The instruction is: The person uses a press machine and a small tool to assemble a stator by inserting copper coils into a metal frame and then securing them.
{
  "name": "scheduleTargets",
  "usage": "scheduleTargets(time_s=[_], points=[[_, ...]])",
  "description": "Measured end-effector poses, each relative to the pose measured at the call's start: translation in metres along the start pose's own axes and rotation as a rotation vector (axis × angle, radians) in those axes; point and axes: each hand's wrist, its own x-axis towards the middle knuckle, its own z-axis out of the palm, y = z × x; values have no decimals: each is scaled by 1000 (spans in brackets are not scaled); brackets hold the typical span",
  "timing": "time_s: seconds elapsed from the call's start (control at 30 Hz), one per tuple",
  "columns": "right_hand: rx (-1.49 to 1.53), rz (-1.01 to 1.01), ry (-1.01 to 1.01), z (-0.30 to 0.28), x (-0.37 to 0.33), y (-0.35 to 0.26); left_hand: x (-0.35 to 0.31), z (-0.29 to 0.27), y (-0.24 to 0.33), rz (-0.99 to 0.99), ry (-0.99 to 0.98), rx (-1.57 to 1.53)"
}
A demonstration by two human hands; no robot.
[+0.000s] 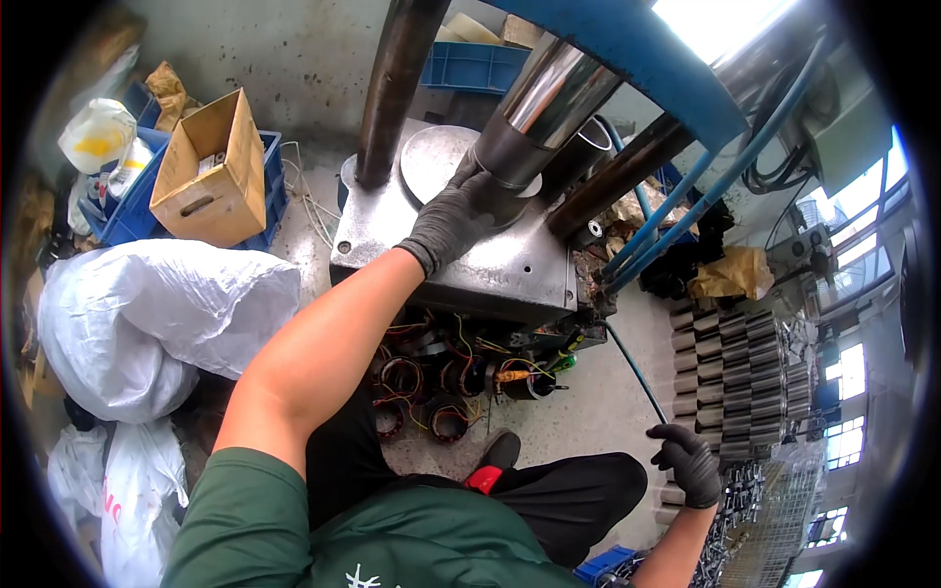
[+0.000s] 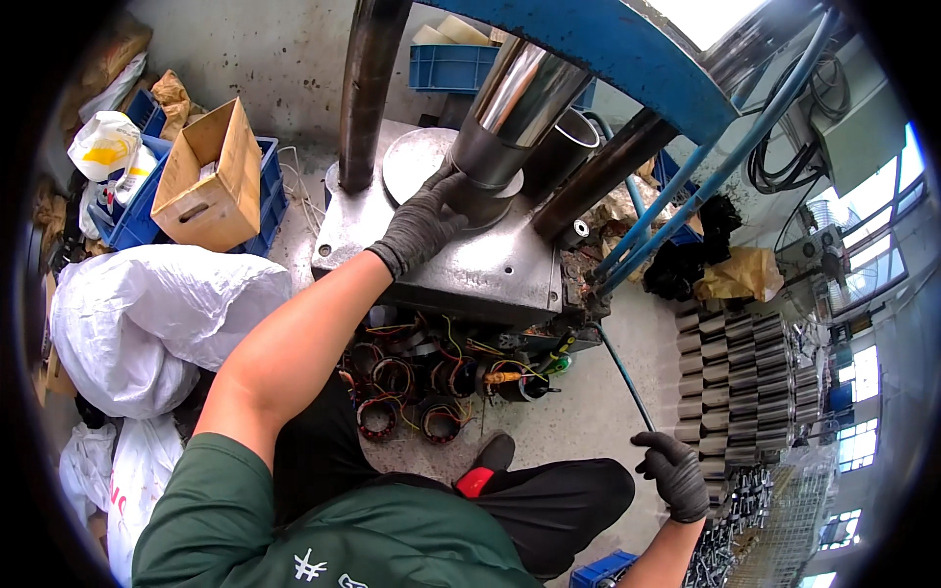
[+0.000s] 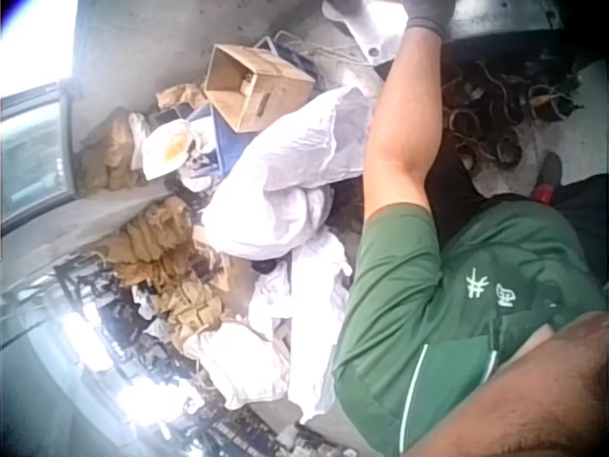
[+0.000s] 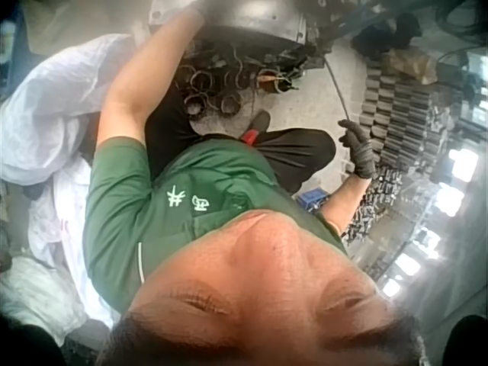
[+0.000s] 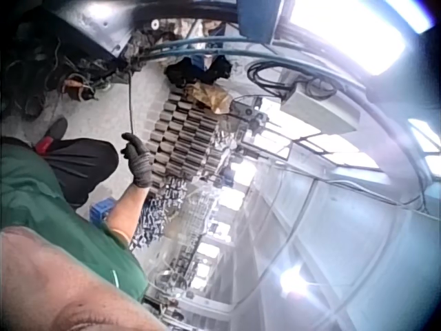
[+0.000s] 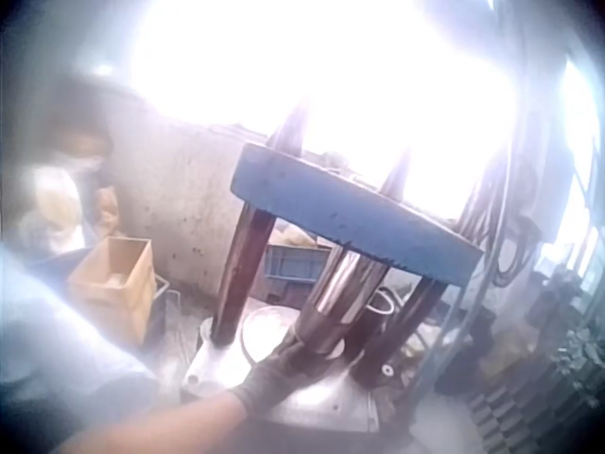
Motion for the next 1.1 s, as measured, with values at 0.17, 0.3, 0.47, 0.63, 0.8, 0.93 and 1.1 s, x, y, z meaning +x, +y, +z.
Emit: scheduleTargets(time_s=[0.17,0.3,0.47,0.63,0.8,0.93,1.1], points=[[-27,48,-134,-1,1,2,1,3,-6,35,43,44],[-31,49,-85,-3,-1,1,0,1,-2,10,26,51],[-4,-5,-14,-3,2,0,2,4,-10,40,49,25],[-66,52,-131,-1,1,-1,1,3,-6,12,18,0],[-31,77,-105,-3,-2,1,2,4,-8,32,33,30],[37,14,-43,-4,3,-3,3,4,-9,-10,15,50],[-112,76,-160,-5,1,1,0,3,-5,-15,-3,62]])
